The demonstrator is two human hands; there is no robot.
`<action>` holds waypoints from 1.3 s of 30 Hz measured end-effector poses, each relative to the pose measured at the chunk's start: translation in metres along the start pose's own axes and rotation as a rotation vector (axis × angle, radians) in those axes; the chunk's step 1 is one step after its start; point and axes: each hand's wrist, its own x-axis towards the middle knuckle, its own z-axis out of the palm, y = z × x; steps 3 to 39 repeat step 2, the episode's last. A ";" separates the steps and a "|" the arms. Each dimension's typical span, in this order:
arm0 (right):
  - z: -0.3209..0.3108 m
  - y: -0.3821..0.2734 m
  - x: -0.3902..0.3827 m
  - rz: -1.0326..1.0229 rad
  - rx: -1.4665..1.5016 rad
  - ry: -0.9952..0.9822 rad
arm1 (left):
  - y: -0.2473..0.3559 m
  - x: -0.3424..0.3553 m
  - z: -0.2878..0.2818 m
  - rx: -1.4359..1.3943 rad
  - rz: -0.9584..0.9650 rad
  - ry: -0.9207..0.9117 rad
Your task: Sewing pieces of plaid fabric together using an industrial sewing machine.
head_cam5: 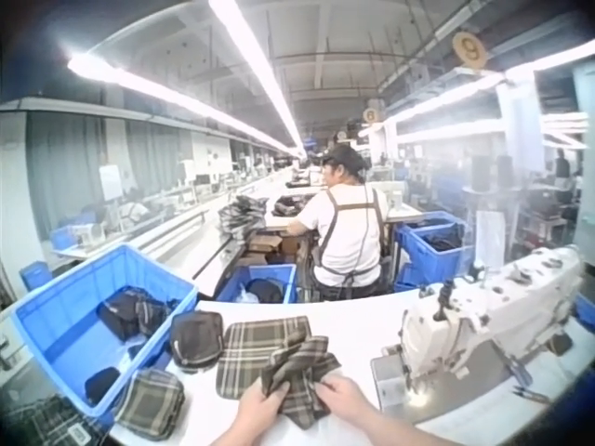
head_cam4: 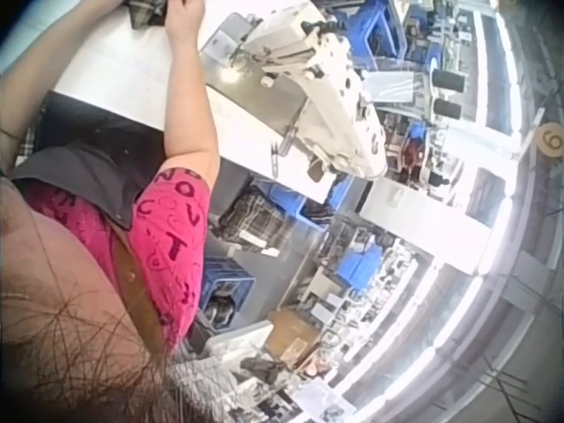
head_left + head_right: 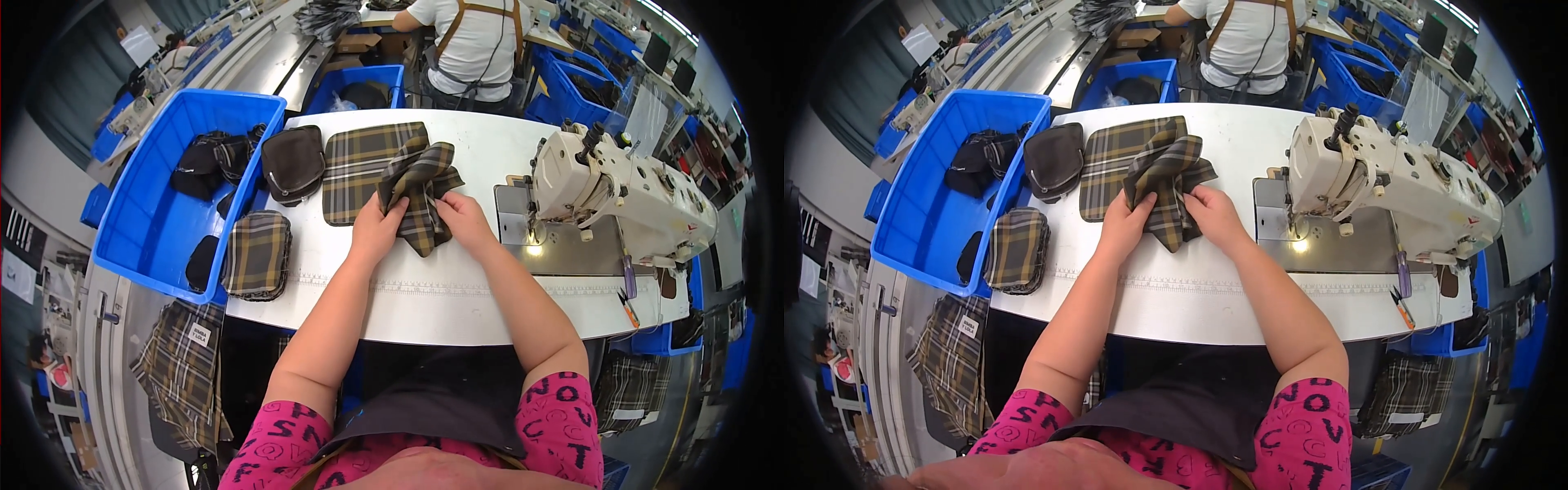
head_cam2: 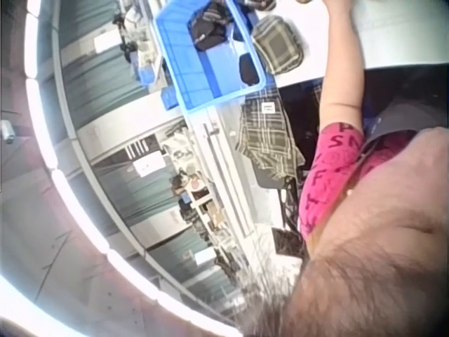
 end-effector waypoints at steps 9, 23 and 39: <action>0.001 0.000 0.003 -0.001 -0.017 -0.011 | -0.002 0.000 -0.001 -0.016 0.006 0.017; 0.001 0.000 0.003 -0.001 -0.017 -0.011 | -0.002 0.000 -0.001 -0.016 0.006 0.017; 0.001 0.000 0.003 -0.001 -0.017 -0.011 | -0.002 0.000 -0.001 -0.016 0.006 0.017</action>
